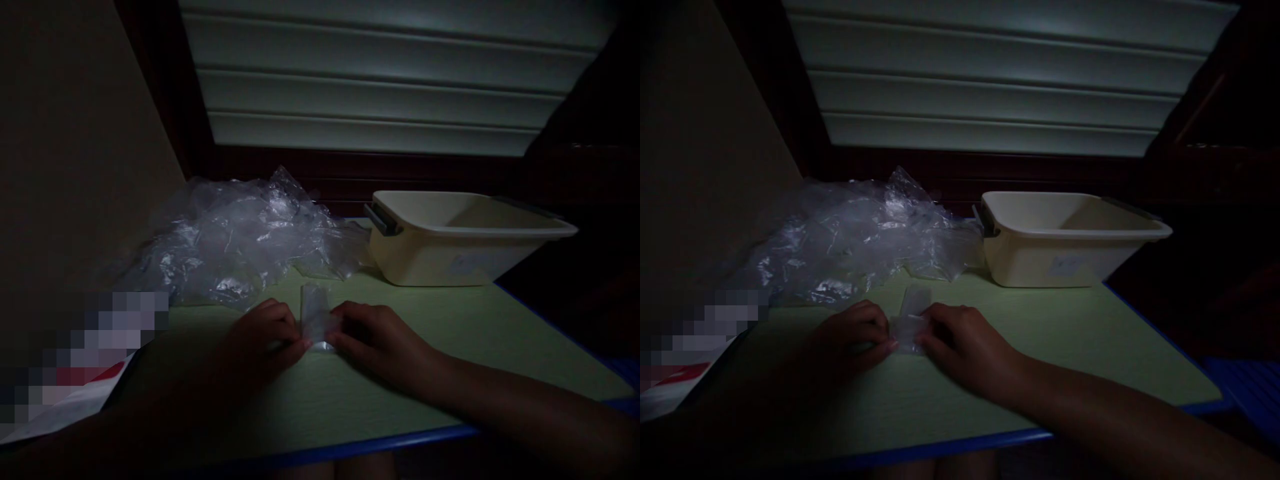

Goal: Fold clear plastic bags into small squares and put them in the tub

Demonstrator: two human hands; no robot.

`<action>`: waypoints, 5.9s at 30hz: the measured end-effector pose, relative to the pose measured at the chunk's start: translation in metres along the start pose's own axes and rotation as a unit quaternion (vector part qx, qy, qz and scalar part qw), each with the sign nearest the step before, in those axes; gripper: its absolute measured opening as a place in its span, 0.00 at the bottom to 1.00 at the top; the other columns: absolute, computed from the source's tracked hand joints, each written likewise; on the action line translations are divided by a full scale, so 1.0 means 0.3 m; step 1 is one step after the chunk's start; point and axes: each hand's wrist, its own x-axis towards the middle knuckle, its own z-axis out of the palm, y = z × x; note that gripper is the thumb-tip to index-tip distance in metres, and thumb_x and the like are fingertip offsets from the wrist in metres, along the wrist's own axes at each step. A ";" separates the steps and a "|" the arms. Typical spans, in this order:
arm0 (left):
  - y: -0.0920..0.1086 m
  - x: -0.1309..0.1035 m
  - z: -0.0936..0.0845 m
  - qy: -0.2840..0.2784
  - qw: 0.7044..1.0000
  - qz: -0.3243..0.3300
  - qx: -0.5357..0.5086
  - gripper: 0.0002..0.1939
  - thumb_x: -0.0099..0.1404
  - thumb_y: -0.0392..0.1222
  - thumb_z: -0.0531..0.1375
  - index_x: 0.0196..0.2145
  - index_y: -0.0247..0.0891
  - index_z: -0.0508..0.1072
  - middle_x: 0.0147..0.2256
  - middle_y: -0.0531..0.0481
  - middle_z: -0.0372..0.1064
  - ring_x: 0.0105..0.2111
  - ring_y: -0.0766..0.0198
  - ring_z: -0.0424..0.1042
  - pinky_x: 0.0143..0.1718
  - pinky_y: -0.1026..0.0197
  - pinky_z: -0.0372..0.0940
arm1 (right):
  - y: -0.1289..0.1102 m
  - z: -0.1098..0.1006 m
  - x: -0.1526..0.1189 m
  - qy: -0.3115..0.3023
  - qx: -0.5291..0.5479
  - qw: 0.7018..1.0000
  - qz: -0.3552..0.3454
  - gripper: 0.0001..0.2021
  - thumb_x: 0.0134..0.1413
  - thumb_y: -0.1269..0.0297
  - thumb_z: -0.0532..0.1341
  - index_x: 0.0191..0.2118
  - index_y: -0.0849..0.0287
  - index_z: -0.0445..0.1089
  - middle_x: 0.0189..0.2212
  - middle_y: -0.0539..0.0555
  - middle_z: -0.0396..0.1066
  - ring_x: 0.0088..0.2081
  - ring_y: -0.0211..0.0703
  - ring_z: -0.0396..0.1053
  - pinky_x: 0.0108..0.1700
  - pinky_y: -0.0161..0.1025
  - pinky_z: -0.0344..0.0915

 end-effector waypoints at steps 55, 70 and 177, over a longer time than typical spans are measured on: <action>0.003 -0.022 0.013 0.029 0.995 0.071 0.068 0.16 0.63 0.29 0.48 0.45 0.34 0.70 0.44 0.43 0.72 0.45 0.58 0.70 0.49 0.54 0.67 | 0.043 -0.043 0.007 -0.018 -0.315 0.914 -0.254 0.11 0.60 0.76 0.58 0.48 0.66 0.72 0.45 0.63 0.76 0.44 0.52 0.72 0.45 0.48 0.67; -0.011 -0.008 0.012 0.028 1.000 0.000 0.013 0.09 0.63 0.34 0.52 0.39 0.39 0.71 0.38 0.49 0.73 0.39 0.60 0.72 0.44 0.58 0.68 | 0.018 -0.032 0.014 -0.008 -0.095 0.986 -0.140 0.09 0.60 0.76 0.54 0.36 0.61 0.72 0.31 0.55 0.74 0.33 0.41 0.71 0.35 0.36 0.66; -0.018 0.010 -0.042 0.091 0.945 -0.228 -0.218 0.18 0.53 0.53 0.61 0.35 0.37 0.72 0.35 0.44 0.76 0.36 0.54 0.77 0.37 0.56 0.72 | 0.007 0.033 0.128 0.100 0.266 0.955 0.085 0.12 0.45 0.64 0.66 0.37 0.59 0.68 0.29 0.49 0.68 0.27 0.35 0.67 0.31 0.35 0.65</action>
